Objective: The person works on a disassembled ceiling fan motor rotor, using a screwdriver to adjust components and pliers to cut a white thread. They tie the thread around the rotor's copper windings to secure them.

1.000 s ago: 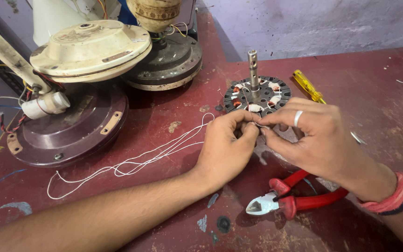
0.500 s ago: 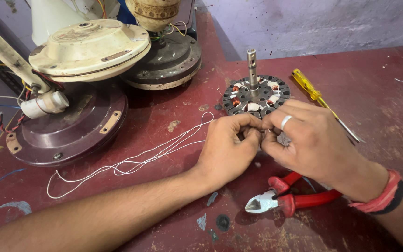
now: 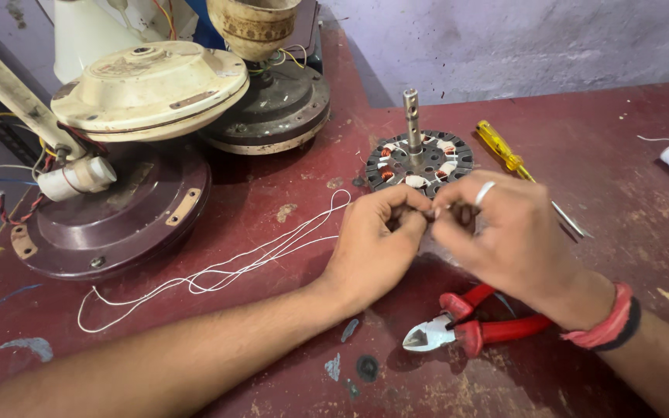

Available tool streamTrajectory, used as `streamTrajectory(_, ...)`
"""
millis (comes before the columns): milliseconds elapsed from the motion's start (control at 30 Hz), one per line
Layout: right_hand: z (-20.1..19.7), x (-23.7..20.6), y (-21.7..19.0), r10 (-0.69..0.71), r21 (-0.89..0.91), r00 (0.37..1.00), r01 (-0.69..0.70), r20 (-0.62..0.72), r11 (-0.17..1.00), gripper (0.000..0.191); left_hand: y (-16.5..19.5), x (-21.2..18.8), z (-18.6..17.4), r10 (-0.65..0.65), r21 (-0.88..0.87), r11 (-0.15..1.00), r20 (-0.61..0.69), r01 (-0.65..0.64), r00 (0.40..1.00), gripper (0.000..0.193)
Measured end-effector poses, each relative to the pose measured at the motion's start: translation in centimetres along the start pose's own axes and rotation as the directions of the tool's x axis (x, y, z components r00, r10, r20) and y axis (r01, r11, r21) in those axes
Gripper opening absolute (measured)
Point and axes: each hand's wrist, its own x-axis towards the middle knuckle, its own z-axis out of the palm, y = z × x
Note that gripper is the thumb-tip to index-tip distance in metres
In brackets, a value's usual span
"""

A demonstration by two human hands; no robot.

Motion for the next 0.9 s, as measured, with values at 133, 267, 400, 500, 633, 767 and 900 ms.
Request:
streamTrajectory(133, -0.2, 0.2, 0.8, 0.057, 0.061, 0.997, -0.054, -0.048, 0.997, 0.015, 0.2, 0.1, 0.0, -0.056, -0.088, 0.995, -0.023, 0.054, 0.998, 0.021)
streamTrajectory(267, -0.4, 0.1, 1.1, 0.116, 0.093, 0.993, -0.116, 0.004, 0.989, 0.018, 0.1, 0.0, 0.1, 0.025, -0.136, 0.99, -0.018, -0.027, 1.0, 0.024)
streamTrajectory(400, -0.3, 0.3, 1.1, 0.171, 0.232, 0.984, -0.179, 0.053, 0.956, 0.017, -0.2, 0.3, 0.0, -0.054, -0.198, 0.979, -0.032, 0.047, 0.998, 0.025)
streamTrajectory(500, -0.4, 0.4, 1.0, 0.129, 0.172, 0.991, -0.132, 0.027, 0.976, 0.017, -0.3, 0.3, -0.2, -0.066, -0.169, 0.984, -0.06, 0.055, 0.996, 0.024)
streamTrajectory(633, -0.4, 0.3, 1.4, 0.088, 0.208, 0.996, -0.092, 0.027, 0.974, 0.015, -0.2, 0.2, -0.1, 0.003, -0.072, 0.997, -0.106, -0.01, 0.994, 0.021)
streamTrajectory(767, -0.3, 0.1, 2.0, 0.206, 0.221, 0.978, -0.208, 0.03, 0.953, 0.013, -0.3, 0.2, 0.1, -0.01, -0.072, 0.997, -0.118, 0.002, 0.993, 0.02)
streamTrajectory(900, -1.0, 0.7, 2.5, 0.262, 0.169, 0.965, -0.256, -0.013, 0.952, 0.008, -0.9, 0.7, -0.1, -0.099, -0.114, 0.99, -0.118, 0.085, 0.988, 0.024)
